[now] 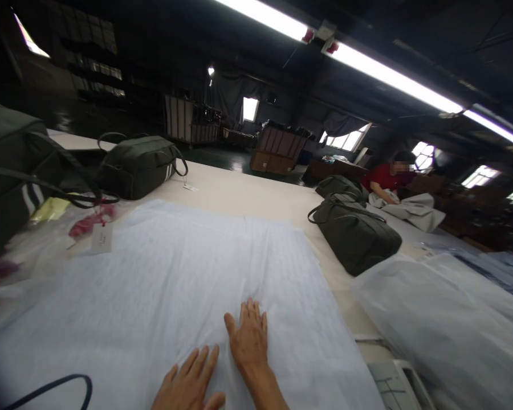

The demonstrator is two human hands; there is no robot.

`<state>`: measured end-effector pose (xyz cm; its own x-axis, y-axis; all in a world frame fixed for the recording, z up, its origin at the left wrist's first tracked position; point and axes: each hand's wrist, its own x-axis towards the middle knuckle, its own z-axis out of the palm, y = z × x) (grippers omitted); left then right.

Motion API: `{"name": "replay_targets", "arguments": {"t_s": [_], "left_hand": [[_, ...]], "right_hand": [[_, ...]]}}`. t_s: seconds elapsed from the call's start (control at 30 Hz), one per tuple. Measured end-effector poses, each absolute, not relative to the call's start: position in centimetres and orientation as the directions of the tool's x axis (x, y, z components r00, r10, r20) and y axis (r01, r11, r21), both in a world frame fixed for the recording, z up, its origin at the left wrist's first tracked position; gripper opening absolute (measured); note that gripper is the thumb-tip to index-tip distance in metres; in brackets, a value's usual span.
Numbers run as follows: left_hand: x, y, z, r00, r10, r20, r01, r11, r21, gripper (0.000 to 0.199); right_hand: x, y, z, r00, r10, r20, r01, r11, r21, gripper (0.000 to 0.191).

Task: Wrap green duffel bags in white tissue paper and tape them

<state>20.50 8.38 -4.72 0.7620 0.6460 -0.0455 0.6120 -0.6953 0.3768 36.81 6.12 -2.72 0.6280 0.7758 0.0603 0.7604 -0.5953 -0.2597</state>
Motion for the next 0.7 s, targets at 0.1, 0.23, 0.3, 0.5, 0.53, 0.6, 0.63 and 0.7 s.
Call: {"name": "replay_targets", "arguments": {"t_s": [0.1,0.23,0.3,0.5,0.53,0.6,0.63,0.7], "left_hand": [[22.5,12.4,0.6,0.771,0.594,-0.229,0.627,-0.648,0.432,0.044],[27.3,17.6,2.8,0.736,0.664,-0.133,0.609,-0.562,0.56,0.032],[29.8,19.1,2.0,0.683,0.723,-0.107,0.629,-0.507,0.589,0.04],[33.6,19.6,-0.9,0.594,0.802,-0.055,0.671,-0.457,0.584,0.041],[33.9,19.5,-1.2,0.597,0.801,-0.047,0.669,-0.465,0.58,0.04],[34.2,19.4,-1.5,0.605,0.795,-0.039,0.664,-0.477,0.577,0.036],[34.5,19.5,-1.7,0.61,0.792,-0.037,0.659,-0.48,0.579,0.035],[35.0,19.9,-1.9,0.621,0.783,-0.035,0.644,-0.484,0.593,0.033]], "right_hand": [[39.1,5.6,-0.8,0.589,0.807,0.042,0.759,-0.535,-0.372,0.058],[43.4,4.4,-0.5,0.491,0.847,0.202,0.839,-0.398,-0.371,0.052],[45.1,3.6,-1.7,0.462,0.843,0.274,0.882,-0.406,-0.239,0.048],[47.3,1.8,-4.7,0.546,0.82,0.169,0.835,-0.549,-0.036,0.06],[47.4,1.7,-4.8,0.564,0.811,0.158,0.823,-0.568,-0.025,0.062],[47.4,1.7,-5.0,0.62,0.768,0.159,0.779,-0.627,-0.007,0.066],[47.4,1.7,-5.1,0.657,0.736,0.164,0.746,-0.666,0.001,0.069],[47.5,1.4,-5.4,0.721,0.672,0.171,0.679,-0.734,0.017,0.074]]}}
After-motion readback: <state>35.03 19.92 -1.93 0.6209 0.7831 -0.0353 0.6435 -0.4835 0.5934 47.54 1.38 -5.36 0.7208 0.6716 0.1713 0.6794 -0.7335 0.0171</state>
